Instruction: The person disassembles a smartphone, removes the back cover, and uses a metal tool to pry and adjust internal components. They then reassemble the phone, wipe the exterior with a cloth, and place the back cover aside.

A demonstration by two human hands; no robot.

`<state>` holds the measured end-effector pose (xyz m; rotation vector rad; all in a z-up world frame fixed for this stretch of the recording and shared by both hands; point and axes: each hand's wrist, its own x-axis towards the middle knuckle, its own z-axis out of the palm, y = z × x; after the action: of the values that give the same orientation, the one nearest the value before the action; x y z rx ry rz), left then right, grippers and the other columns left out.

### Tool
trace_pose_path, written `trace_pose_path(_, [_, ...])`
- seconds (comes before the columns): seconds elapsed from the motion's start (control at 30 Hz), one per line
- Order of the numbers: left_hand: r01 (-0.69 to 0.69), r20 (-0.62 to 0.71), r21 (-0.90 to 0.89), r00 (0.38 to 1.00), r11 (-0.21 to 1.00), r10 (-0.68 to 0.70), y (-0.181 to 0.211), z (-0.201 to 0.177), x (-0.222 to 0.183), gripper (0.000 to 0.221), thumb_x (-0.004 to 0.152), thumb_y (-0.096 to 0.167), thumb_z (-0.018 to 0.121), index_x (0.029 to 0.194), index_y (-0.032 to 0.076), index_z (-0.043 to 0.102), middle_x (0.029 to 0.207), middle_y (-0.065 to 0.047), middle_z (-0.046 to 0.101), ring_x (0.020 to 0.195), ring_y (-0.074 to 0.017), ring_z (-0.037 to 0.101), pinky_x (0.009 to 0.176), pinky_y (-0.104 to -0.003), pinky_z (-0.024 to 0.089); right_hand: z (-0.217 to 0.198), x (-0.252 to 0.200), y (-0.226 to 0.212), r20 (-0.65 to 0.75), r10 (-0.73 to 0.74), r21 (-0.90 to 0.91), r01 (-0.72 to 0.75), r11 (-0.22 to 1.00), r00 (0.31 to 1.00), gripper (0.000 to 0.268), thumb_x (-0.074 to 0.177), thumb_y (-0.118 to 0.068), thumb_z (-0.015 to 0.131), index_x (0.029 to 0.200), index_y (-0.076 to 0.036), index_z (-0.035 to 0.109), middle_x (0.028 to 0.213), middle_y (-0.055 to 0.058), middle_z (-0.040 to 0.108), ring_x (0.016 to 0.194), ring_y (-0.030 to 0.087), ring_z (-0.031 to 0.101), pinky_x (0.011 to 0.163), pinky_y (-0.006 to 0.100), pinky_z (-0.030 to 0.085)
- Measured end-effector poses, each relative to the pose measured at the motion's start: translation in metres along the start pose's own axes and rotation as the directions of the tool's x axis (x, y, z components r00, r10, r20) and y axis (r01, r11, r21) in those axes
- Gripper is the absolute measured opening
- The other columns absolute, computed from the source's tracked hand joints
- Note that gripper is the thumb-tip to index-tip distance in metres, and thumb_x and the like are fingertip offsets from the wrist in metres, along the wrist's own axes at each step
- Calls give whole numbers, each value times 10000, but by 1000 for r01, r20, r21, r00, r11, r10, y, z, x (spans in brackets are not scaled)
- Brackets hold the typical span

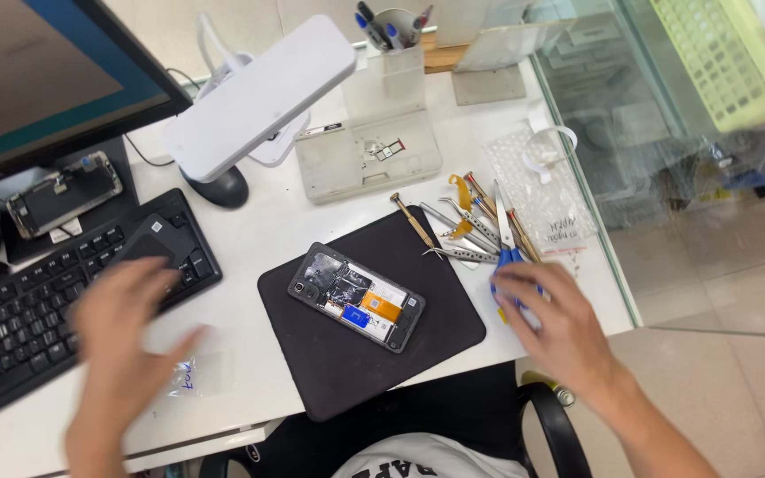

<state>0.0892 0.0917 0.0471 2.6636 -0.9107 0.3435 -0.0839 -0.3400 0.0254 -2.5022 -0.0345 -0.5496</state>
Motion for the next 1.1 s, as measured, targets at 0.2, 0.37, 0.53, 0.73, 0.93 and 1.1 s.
trace_pose_path(0.2, [-336,321,-350,834,874,449,94,47,64,911,640,400,867,1395,34,514,1515,-166,453,1428,-320,368,1182,-494,230,20,45,39,48,-19,-169,27,985,999,137,835,-91,784,962,-43,793,962,59,674,923,267,612,863,393,517])
trace_pose_path(0.37, [-321,376,-368,807,873,455,113,56,74,792,706,432,855,1340,43,586,1366,-150,563,1311,-343,481,1139,-464,331,34,61,32,116,-23,-268,53,962,993,135,813,-156,804,882,-41,789,926,73,659,906,269,598,828,412,504])
trace_pose_path(0.53, [-251,228,-127,934,960,274,140,56,35,871,717,546,825,1299,-59,591,1144,-205,597,1043,-362,557,964,-476,427,33,62,33,81,42,-197,-25,980,996,118,843,-116,786,911,-26,750,951,92,648,853,259,629,775,390,538])
trace_pose_path(0.73, [216,374,28,903,976,-210,188,64,14,939,770,593,777,1369,-91,539,1023,-185,582,806,-318,553,714,-423,443,29,58,37,-76,161,136,-149,979,984,95,994,-17,726,1040,33,660,966,113,681,718,186,655,655,305,542])
trace_pose_path(0.93, [201,319,-41,931,979,-178,197,66,6,928,820,628,737,1351,-108,543,1148,-259,571,771,-304,560,639,-388,455,32,46,24,-109,283,758,-105,644,953,65,985,-41,620,995,-31,556,1018,90,702,837,183,739,752,311,652])
trace_pose_path(1.1, [27,311,-288,948,957,67,154,70,-1,774,829,518,755,1345,-33,585,1187,-238,545,904,-336,554,796,-408,462,62,27,-3,125,21,919,-124,374,992,73,956,-30,687,986,-15,622,1036,82,668,961,251,766,936,438,635])
